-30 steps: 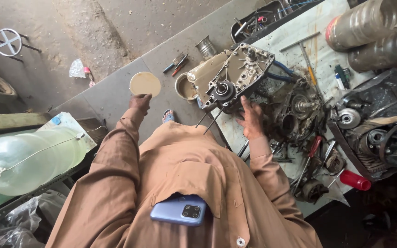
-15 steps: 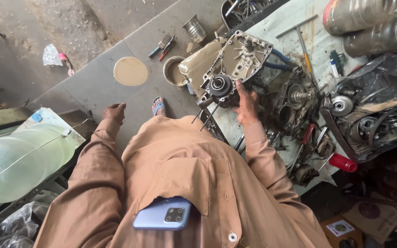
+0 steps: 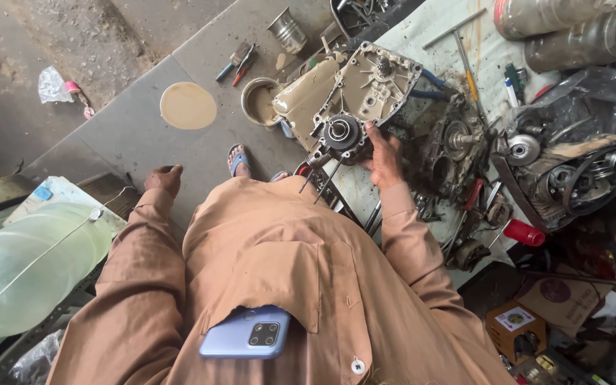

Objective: The person disassembles motorcycle engine components on a workbench, using pliers and a screwdriver to remove parts, and then pours liquid from a container into the engine casing while using a cloth to wipe surfaces.

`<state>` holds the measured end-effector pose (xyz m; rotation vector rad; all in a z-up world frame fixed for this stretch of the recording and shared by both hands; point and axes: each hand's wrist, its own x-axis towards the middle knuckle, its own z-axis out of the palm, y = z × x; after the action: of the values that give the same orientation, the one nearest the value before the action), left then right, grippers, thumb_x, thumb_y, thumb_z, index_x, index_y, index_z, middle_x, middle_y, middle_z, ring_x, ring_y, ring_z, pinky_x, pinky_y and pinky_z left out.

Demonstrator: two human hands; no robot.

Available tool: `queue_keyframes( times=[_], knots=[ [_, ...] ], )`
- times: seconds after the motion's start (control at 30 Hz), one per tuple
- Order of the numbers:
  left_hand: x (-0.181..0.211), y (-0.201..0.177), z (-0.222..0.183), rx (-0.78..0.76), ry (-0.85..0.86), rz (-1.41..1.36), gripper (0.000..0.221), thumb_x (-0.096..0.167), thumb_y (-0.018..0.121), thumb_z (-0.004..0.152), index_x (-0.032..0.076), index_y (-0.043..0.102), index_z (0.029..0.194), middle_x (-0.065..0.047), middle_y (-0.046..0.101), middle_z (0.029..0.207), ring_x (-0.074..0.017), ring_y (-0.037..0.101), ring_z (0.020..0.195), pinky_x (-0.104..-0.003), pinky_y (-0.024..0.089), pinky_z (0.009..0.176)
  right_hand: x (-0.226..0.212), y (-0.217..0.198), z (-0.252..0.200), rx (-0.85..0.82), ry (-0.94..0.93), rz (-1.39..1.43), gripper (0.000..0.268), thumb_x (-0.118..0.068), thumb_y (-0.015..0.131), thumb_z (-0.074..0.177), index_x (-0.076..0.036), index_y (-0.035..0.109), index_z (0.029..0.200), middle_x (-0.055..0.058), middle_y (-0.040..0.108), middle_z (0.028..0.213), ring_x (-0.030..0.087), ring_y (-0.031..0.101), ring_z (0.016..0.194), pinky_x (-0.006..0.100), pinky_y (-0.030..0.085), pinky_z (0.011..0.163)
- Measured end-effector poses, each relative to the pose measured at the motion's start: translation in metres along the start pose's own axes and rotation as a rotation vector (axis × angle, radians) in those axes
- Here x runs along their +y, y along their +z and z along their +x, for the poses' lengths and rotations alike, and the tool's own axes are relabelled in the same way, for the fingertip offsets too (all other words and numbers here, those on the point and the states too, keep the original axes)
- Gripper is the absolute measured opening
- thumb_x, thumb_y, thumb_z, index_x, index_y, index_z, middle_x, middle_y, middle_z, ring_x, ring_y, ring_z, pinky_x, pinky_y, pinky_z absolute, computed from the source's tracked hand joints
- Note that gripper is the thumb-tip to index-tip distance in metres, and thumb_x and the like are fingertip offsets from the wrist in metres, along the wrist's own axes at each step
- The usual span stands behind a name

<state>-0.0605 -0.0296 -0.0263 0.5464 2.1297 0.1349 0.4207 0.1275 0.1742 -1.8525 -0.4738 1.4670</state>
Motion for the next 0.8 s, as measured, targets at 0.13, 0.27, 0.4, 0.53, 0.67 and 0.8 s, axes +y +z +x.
queue_keyframes(
  times=[0.13, 0.27, 0.4, 0.53, 0.67, 0.8],
  knots=[
    [0.002, -0.007, 0.010, 0.000, 0.044, 0.030, 0.044, 0.048, 0.071, 0.091, 0.016, 0.076, 0.122, -0.016, 0.072, 0.123, -0.0377, 0.065, 0.118, -0.045, 0.048, 0.105, -0.002, -0.002, -0.003, -0.004, 0.010, -0.014, 0.077, -0.043, 0.086, 0.075, 0.001, 0.054, 0.130, 0.019, 0.060, 0.129, 0.033, 0.070, 0.106, 0.059, 0.064, 0.078],
    [0.002, -0.015, 0.018, -0.002, 0.079, 0.036, 0.043, 0.047, 0.070, 0.093, 0.016, 0.077, 0.122, -0.017, 0.073, 0.122, -0.0380, 0.066, 0.117, -0.045, 0.049, 0.105, 0.002, -0.007, 0.001, 0.014, 0.035, -0.013, 0.081, -0.043, 0.087, 0.075, -0.001, 0.050, 0.133, 0.019, 0.057, 0.134, 0.033, 0.065, 0.115, 0.063, 0.058, 0.088],
    [-0.002, -0.024, 0.022, 0.010, 0.106, 0.019, 0.043, 0.046, 0.071, 0.092, 0.014, 0.076, 0.121, -0.017, 0.073, 0.120, -0.0375, 0.066, 0.116, -0.045, 0.048, 0.105, 0.014, -0.013, 0.006, 0.020, 0.040, 0.011, 0.084, -0.038, 0.088, 0.075, 0.000, 0.049, 0.139, 0.019, 0.059, 0.134, 0.034, 0.060, 0.120, 0.064, 0.051, 0.094],
    [-0.010, -0.031, 0.024, 0.002, 0.064, 0.003, 0.043, 0.044, 0.072, 0.092, 0.014, 0.077, 0.122, -0.019, 0.073, 0.121, -0.0382, 0.066, 0.117, -0.045, 0.048, 0.106, 0.019, -0.017, 0.007, 0.042, 0.053, 0.032, 0.085, -0.031, 0.088, 0.074, -0.003, 0.046, 0.142, 0.018, 0.062, 0.133, 0.036, 0.061, 0.118, 0.061, 0.053, 0.092],
    [-0.014, -0.038, 0.026, -0.006, 0.029, 0.019, 0.042, 0.044, 0.073, 0.091, 0.015, 0.076, 0.122, -0.019, 0.072, 0.123, -0.0389, 0.064, 0.118, -0.045, 0.047, 0.107, 0.018, -0.015, 0.004, 0.056, 0.058, 0.019, 0.079, -0.032, 0.086, 0.076, -0.004, 0.049, 0.140, 0.015, 0.062, 0.131, 0.034, 0.060, 0.116, 0.058, 0.052, 0.089],
    [-0.016, -0.044, 0.027, -0.018, 0.025, 0.018, 0.042, 0.044, 0.072, 0.092, 0.016, 0.076, 0.123, -0.019, 0.072, 0.123, -0.0388, 0.064, 0.118, -0.045, 0.046, 0.107, 0.019, -0.012, 0.004, 0.075, 0.039, 0.022, 0.072, -0.033, 0.085, 0.077, -0.005, 0.052, 0.135, 0.014, 0.064, 0.128, 0.032, 0.063, 0.111, 0.058, 0.053, 0.088]
  ],
)
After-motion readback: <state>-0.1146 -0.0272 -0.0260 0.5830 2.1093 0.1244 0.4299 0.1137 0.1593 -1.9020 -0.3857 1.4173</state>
